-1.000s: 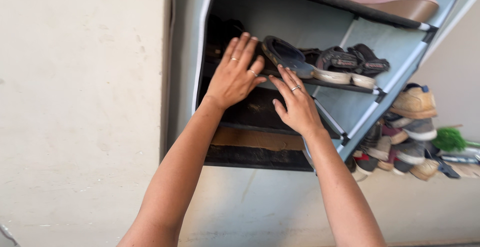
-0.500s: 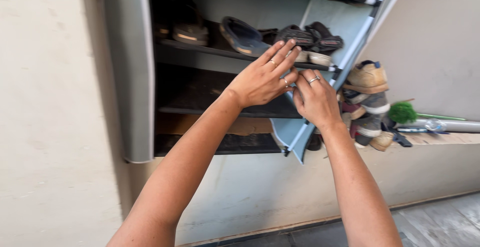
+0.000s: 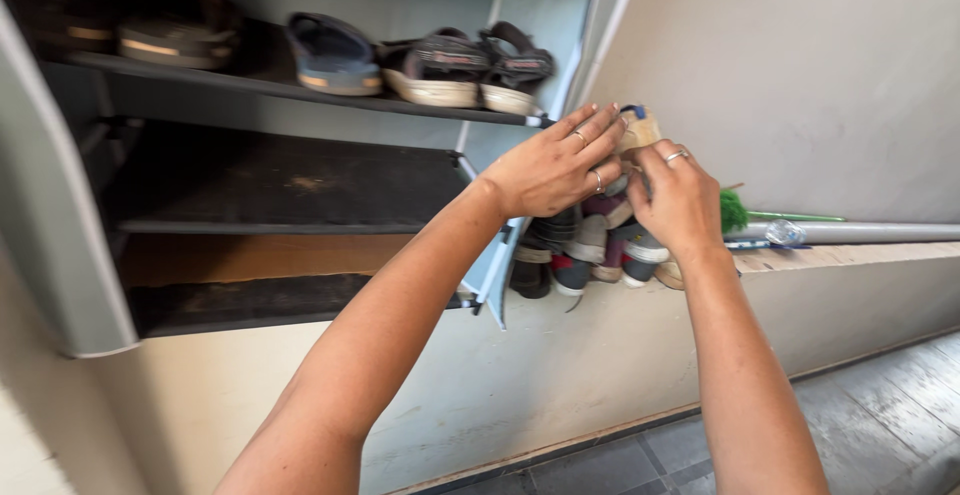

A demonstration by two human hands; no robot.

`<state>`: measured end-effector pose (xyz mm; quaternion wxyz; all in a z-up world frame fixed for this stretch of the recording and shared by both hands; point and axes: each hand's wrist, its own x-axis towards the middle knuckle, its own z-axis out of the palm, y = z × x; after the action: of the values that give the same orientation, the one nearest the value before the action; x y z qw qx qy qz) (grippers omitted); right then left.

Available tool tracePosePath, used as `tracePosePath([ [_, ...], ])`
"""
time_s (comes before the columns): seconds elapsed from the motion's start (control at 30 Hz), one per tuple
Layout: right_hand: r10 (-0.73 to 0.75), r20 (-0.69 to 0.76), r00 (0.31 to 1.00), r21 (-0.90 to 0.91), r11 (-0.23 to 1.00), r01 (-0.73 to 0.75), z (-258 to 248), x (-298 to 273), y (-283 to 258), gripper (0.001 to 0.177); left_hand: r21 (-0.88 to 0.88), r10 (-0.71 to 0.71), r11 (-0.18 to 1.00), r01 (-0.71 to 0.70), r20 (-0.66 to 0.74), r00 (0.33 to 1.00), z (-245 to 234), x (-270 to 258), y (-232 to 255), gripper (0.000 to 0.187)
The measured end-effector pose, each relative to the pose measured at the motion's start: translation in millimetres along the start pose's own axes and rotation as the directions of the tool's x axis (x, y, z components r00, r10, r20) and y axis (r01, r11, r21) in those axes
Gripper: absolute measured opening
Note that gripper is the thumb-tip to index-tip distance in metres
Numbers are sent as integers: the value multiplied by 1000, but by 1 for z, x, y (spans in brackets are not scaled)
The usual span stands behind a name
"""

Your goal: The person picks up various shoes and sandals from a pile on the floor and places them onto the shelves of a fabric shoe rack. The person handles each item one at a time, arranging them neatly on the available shelves.

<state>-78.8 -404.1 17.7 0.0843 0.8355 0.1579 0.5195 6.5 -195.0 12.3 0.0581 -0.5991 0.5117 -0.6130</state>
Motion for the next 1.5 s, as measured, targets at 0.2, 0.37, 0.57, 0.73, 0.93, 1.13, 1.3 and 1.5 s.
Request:
tracePosePath([
  [0.2,202,76,976,-13,979,-201,4,-28,69,17,-42,-73,996,78,106,992,61,35,34,35],
  [0.37,349,51,936,81,933,-352,33,-40,125,17,10,-296,954,301,207,932,114,49,55,41],
  [0.57,492,127,861,306,807,-506,84,-58,178,24,-12,-451,876,482,331,829,162,62,63,33],
  [0.73,618,310,722,550,503,-667,125,-66,197,35,-115,-597,665,738,511,618,182,77,65,51],
  [0.93,617,514,597,680,132,-721,167,-64,204,52,-112,-663,467,877,611,432,208,92,52,78],
  [1.13,586,597,547,713,-76,-697,198,-57,201,70,-131,-691,291,948,656,303,233,101,38,87],
  [1.3,575,620,534,724,-156,-673,210,-49,195,76,-105,-668,224,969,708,231,241,116,32,98],
  [1.5,579,613,538,733,-163,-660,214,-44,190,79,-117,-652,142,983,736,182,256,127,20,122],
])
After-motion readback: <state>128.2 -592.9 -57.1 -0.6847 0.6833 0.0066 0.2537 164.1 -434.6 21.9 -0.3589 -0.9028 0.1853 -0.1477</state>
